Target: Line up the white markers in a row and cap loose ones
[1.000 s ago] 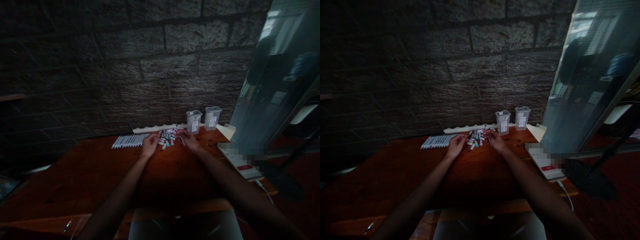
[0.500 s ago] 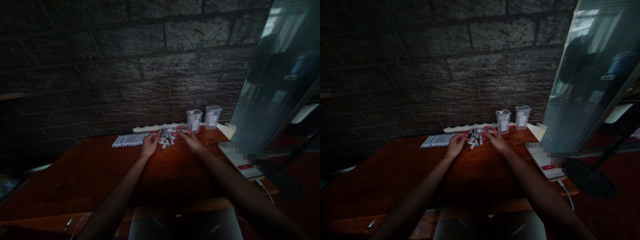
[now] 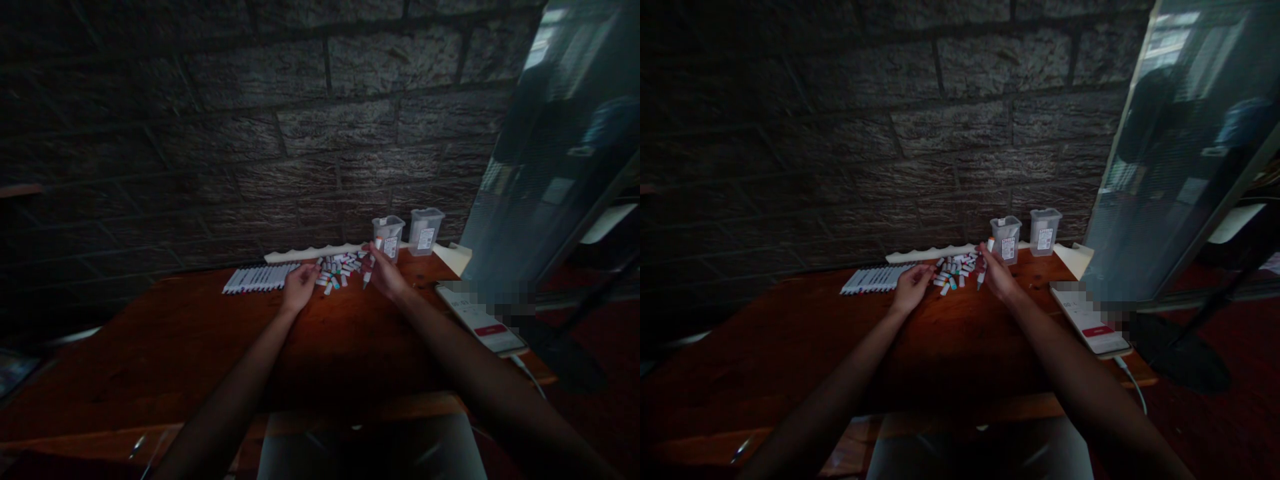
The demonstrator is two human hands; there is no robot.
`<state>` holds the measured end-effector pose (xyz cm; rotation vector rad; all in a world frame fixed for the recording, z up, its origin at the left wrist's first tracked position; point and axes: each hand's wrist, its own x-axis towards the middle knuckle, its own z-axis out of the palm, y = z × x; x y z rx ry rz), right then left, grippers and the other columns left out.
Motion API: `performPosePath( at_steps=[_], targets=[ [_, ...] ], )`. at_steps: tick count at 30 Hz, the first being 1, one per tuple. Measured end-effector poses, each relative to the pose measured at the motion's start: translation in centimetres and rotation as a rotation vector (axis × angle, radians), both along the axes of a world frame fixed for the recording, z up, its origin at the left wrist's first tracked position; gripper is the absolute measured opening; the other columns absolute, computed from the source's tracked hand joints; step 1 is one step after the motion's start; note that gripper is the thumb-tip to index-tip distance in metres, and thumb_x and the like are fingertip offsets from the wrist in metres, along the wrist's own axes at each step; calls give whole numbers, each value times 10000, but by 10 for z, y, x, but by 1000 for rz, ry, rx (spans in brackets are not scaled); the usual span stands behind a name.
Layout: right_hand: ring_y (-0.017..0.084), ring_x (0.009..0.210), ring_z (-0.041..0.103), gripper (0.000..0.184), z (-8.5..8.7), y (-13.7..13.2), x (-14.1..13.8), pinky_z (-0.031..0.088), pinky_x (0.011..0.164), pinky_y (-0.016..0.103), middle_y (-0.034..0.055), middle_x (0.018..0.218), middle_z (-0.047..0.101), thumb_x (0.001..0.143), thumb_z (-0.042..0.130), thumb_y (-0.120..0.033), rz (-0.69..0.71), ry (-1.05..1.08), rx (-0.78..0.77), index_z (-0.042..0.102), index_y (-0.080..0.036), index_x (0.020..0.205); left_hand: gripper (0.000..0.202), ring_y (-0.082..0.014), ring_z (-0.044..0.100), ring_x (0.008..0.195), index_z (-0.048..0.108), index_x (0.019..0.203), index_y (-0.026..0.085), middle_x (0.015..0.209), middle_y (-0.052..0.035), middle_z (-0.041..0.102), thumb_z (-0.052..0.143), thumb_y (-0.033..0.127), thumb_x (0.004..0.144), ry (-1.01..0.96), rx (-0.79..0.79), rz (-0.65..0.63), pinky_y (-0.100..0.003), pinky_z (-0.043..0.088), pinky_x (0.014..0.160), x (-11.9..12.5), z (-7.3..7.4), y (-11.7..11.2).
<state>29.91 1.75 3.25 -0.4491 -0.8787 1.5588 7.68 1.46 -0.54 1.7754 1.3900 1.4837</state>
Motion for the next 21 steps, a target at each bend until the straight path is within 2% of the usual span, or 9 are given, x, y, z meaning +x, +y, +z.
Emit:
performPosePath(
  at_steps=[3,5,8,11,16,19,21],
  targets=[
    [72,409,290,583,7,-2,6,344,420,223,-80,450,312,688,584,-771,93,59,-25,426,-217,596,362,-187,671,737,686,887,165,792,-55,736,602,507,800,-29,-7,-4,-286,505,680,1,1,-1],
    [71,383,234,650,8,-2,12,307,392,226,-81,414,251,687,470,-846,158,87,-40,345,-226,541,357,-190,675,737,687,892,166,797,-57,738,606,500,797,-34,-9,-8,-291,509,686,1,2,-2],
    [66,353,140,658,7,0,19,229,354,224,-92,376,171,715,394,-845,196,98,-78,264,-235,507,332,-189,675,735,689,885,174,788,-47,736,596,484,810,-7,6,-7,-293,508,699,1,1,-2],
    [69,342,104,620,5,2,21,173,335,226,-91,360,154,749,348,-798,202,103,-106,224,-244,500,317,-184,670,723,690,867,181,768,-36,728,581,475,822,21,24,0,-287,503,695,1,0,-1],
    [73,329,110,582,3,0,15,167,324,227,-89,351,164,771,314,-765,199,66,-132,224,-251,513,306,-187,671,728,687,867,176,768,-43,727,572,457,826,43,23,3,-294,500,714,2,-1,0],
    [71,329,135,566,3,-1,10,187,333,214,-98,363,184,782,372,-753,203,43,-120,323,-238,553,304,-187,670,733,685,869,177,769,-40,727,566,453,828,46,23,3,-292,498,712,2,0,-1],
    [67,336,173,511,2,0,7,208,345,200,-101,391,246,789,459,-712,151,32,-125,421,-226,635,301,-182,666,727,682,856,179,761,-35,724,562,454,830,50,26,-1,-286,495,704,2,1,-1]
  ],
)
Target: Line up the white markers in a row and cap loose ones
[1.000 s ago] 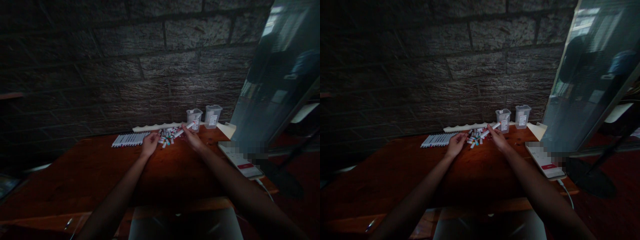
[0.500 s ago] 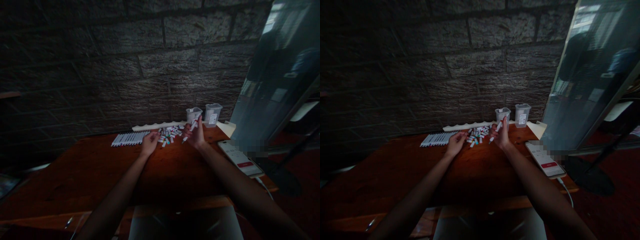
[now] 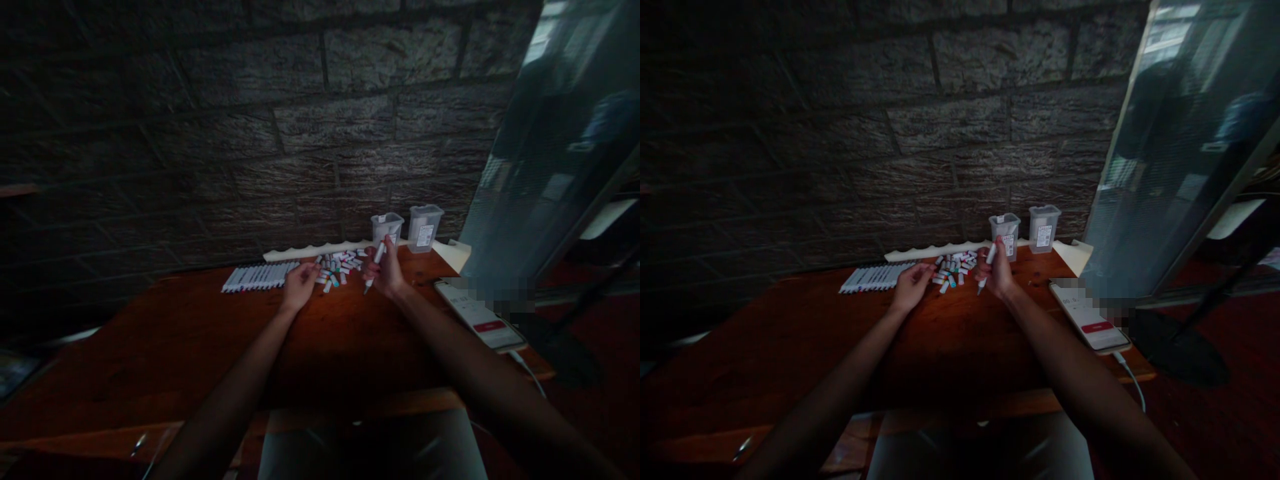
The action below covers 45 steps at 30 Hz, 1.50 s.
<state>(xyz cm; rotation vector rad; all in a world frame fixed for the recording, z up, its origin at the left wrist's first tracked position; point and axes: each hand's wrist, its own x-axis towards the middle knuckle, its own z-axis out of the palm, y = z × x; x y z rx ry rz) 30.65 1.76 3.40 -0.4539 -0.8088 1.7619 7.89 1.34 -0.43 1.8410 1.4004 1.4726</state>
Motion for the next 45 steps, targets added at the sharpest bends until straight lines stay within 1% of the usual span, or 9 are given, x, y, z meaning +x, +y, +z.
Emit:
performPosePath(
  at_steps=[6,10,13,18,24,32,37,41,45],
  targets=[
    [67,416,366,358,-9,6,-6,268,370,184,-68,555,465,763,678,-517,-119,-73,52,570,-201,889,284,-175,659,723,674,837,181,761,-30,723,568,444,827,4,0,0,-282,494,712,1,2,-3],
    [98,537,512,325,-13,4,-11,434,480,219,-51,620,553,740,728,-465,-149,-101,86,608,-214,907,295,-179,667,740,678,870,180,777,-31,731,566,449,826,0,-10,0,-290,500,731,2,3,-4],
    [110,637,577,287,-11,2,-12,492,569,231,-31,710,626,725,752,-413,-182,-125,61,639,-208,890,303,-181,671,744,680,876,180,784,-33,733,572,457,822,-5,-13,-6,-292,503,733,2,2,-3],
    [95,581,551,319,-7,6,-2,454,501,209,-36,685,629,681,792,-407,-216,-98,3,632,-195,857,294,-192,679,749,688,881,181,794,-41,733,580,448,819,-3,-9,-19,-301,506,727,0,0,-1],
    [55,408,372,309,-3,6,7,381,422,170,-116,479,406,731,746,-325,-92,64,-58,454,-221,731,297,-186,679,733,688,856,187,764,-30,728,603,466,802,-34,-25,-29,-294,508,714,2,1,-3],
    [63,460,465,177,5,0,9,431,433,189,-54,710,674,724,680,-229,-108,148,-92,539,-216,829,317,-197,683,721,676,833,183,740,-33,722,608,489,787,-61,-40,-48,-304,521,683,6,6,-6],
    [60,535,562,252,-7,-1,1,458,481,170,-27,804,704,655,778,-223,-83,-141,71,620,-196,849,314,-190,679,726,674,846,186,742,-27,715,613,489,792,-58,-46,-65,-299,525,692,7,5,-7],
    [75,554,603,296,-17,-10,-17,431,474,157,-27,704,683,615,821,-296,-7,-373,168,649,-179,825,362,-190,682,751,670,941,184,813,-44,719,606,512,802,-89,-59,-170,-298,528,706,11,5,-11],
    [87,557,625,295,-24,-13,-27,397,447,149,-26,669,683,613,824,-327,-3,-467,229,634,-175,781,390,-200,681,774,670,934,185,857,-62,726,589,544,805,-83,-97,-237,-283,521,663,14,6,-14]
  ],
)
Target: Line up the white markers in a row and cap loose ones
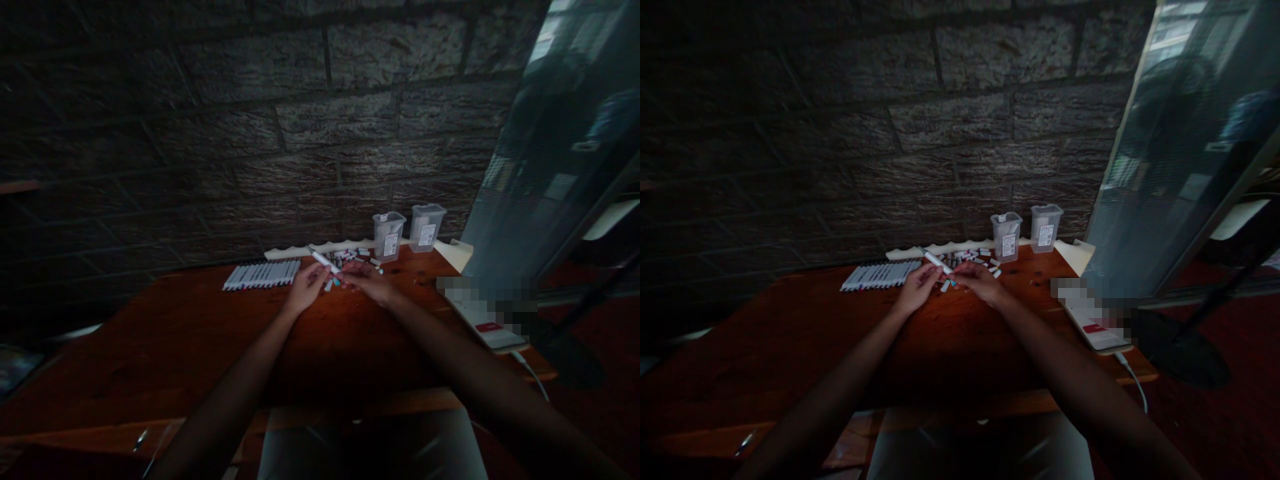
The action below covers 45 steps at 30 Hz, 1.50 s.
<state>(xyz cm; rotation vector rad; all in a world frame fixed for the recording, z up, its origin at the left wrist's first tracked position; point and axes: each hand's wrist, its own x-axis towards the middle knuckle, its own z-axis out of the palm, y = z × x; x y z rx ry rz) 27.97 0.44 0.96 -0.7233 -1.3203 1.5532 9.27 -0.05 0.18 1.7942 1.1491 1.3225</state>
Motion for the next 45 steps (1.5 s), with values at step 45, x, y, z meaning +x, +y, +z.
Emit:
performPosePath(
  at_steps=[45],
  targets=[
    [245,1168,515,287,-29,35,21,357,1031,395,109,1150,670,931,470,-273,-339,-1196,955,683,-160,1087,332,-47,331,379,569,925,176,615,53,515,543,495,840,-330,-76,173,-184,229,349,-2,3,10]
  ],
)
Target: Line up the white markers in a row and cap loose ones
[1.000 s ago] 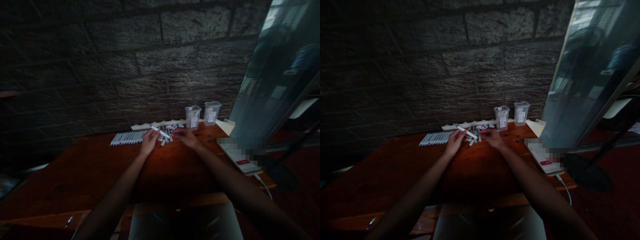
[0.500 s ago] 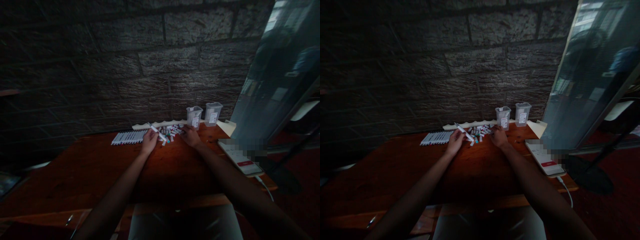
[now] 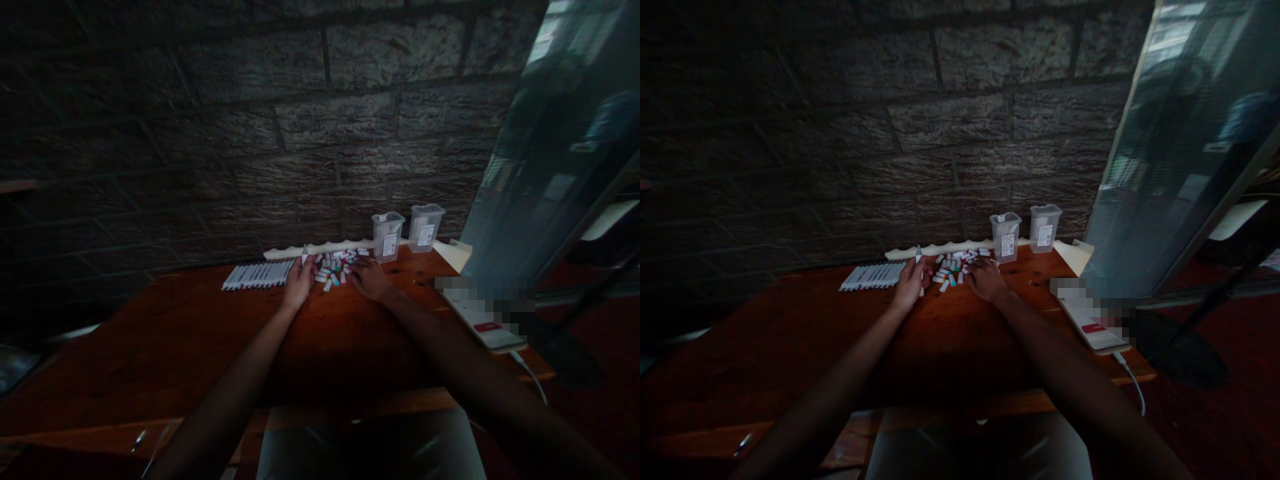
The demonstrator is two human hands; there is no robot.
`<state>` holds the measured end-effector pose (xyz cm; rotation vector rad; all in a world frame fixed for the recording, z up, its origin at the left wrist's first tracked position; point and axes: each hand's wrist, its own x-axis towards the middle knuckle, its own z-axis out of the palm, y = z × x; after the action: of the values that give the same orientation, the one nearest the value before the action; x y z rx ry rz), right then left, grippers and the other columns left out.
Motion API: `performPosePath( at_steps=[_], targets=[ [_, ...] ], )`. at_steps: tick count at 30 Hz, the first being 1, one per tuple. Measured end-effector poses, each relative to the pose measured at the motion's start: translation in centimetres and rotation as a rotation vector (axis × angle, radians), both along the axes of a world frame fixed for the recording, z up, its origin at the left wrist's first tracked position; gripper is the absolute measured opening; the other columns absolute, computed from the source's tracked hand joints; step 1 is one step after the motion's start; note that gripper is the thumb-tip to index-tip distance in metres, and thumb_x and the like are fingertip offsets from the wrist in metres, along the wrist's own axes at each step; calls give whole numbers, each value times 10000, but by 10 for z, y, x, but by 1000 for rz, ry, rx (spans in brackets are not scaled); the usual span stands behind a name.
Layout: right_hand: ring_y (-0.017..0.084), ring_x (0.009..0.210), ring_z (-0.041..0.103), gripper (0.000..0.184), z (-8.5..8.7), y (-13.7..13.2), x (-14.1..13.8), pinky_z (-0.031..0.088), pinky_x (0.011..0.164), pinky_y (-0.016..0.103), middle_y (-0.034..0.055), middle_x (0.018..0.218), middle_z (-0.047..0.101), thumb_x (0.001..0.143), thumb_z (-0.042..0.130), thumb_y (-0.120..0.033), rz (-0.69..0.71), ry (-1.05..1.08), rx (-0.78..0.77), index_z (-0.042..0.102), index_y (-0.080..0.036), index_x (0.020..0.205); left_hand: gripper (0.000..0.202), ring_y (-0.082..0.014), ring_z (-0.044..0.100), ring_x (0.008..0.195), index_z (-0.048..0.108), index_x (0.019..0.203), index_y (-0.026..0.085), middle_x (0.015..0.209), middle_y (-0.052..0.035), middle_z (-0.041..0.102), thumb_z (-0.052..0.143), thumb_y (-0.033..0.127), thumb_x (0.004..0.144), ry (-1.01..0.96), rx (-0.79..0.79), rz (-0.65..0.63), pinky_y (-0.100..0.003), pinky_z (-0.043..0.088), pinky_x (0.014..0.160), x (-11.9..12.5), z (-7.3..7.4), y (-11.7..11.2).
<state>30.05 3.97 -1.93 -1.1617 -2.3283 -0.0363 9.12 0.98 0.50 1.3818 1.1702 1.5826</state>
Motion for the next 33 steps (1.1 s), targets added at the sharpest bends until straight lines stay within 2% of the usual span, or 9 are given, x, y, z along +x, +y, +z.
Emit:
performPosePath(
  at_steps=[7,11,16,19,21,24,27,29,33],
  targets=[
    [213,1034,601,204,9,-5,3,422,957,304,101,1038,699,887,524,-220,-38,112,-1,710,-173,959,401,-83,460,413,555,930,186,668,15,626,547,575,831,-68,-4,-44,-212,347,400,1,0,-1],
    [188,919,644,200,15,-15,-1,462,866,280,74,986,719,886,533,-225,21,260,-80,717,-188,955,375,-148,639,626,535,942,187,807,-44,719,596,535,814,-259,-27,-123,-280,496,633,1,6,-3],
    [161,857,652,230,13,-24,-14,487,774,265,42,971,720,876,570,-345,200,554,-348,703,-189,981,328,-180,680,816,555,931,179,950,-89,739,702,424,770,-435,-25,-203,-345,486,825,1,15,-6],
    [141,764,639,335,10,-29,-22,488,678,248,32,919,704,841,604,-434,294,704,-648,662,-183,1056,308,-190,669,908,599,927,169,1034,-102,725,756,347,731,-445,-31,-278,-320,484,812,1,17,-9],
    [108,596,571,389,12,-32,-24,438,551,224,-7,751,654,840,581,-509,343,712,-783,646,-185,1045,298,-184,663,912,635,926,156,1056,-102,718,773,317,716,-414,-37,-320,-290,489,776,3,16,-11],
    [80,459,426,464,18,-37,-23,332,451,209,-64,543,475,843,504,-630,367,674,-821,629,-185,882,294,-168,665,857,669,933,140,1013,-95,724,778,305,715,-392,-51,-360,-265,499,734,5,15,-12],
    [77,422,366,575,22,-40,-23,307,423,216,-69,487,379,833,391,-734,343,684,-928,501,-193,673,286,-178,673,902,676,964,152,979,-82,729,770,284,727,-453,-72,-353,-281,510,785,5,16,-12],
    [74,408,326,597,22,-40,-24,292,404,221,-72,485,345,813,360,-774,321,764,-1006,415,-208,630,277,-189,671,962,678,976,161,971,-76,730,763,271,737,-495,-86,-350,-307,501,865,3,16,-11],
    [72,420,287,580,19,-40,-26,294,407,220,-81,512,298,801,404,-771,386,922,-1073,385,-215,638,278,-184,677,960,686,997,154,964,-76,730,758,240,743,-482,-120,-405,-319,482,935,2,16,-11]
  ],
)
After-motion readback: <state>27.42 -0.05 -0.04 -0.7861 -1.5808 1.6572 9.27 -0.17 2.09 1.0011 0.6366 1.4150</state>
